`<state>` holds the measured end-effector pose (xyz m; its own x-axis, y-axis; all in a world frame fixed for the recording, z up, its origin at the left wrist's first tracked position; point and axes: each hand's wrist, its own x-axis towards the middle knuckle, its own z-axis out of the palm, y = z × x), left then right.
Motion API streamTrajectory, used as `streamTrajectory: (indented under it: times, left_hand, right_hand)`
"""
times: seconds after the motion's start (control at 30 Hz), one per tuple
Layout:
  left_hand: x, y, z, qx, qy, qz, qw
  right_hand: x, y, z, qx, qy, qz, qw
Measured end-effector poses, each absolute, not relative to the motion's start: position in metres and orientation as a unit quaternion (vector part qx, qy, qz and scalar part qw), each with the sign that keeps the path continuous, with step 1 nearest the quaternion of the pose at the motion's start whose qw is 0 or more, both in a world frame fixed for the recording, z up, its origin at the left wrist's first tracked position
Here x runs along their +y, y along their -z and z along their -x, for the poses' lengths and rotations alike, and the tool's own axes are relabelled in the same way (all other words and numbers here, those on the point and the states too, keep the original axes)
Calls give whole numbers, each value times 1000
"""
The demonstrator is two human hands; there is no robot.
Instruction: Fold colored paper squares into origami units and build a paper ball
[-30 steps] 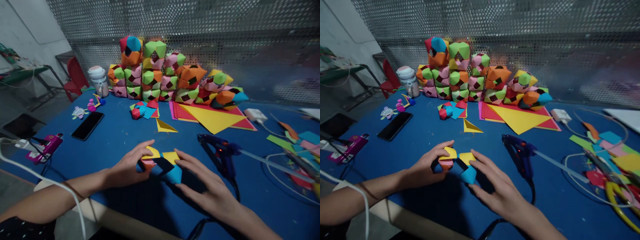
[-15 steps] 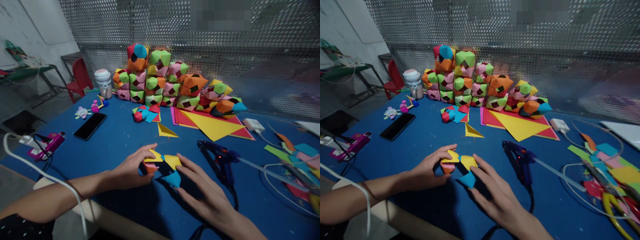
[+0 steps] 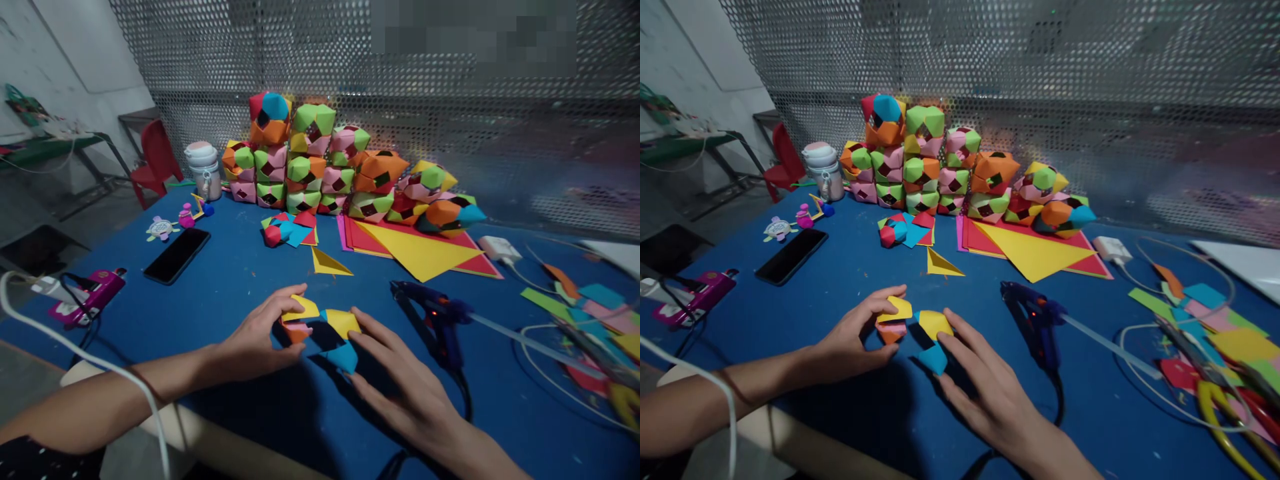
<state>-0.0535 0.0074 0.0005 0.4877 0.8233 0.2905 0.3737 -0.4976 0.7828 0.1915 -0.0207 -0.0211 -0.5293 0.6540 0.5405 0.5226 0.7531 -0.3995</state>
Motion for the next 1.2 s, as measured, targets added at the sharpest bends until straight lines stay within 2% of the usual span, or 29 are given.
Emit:
streamTrajectory:
  times: [0.4,1.2]
  left_hand:
    - [7,0,50,420,-295,-807,293]
    - [6,4,48,445,-240,-803,314]
  right_hand:
    - [-21,24,-183,-859,-113,353,354]
    - [-19,32,-178,-844,-154,365,362]
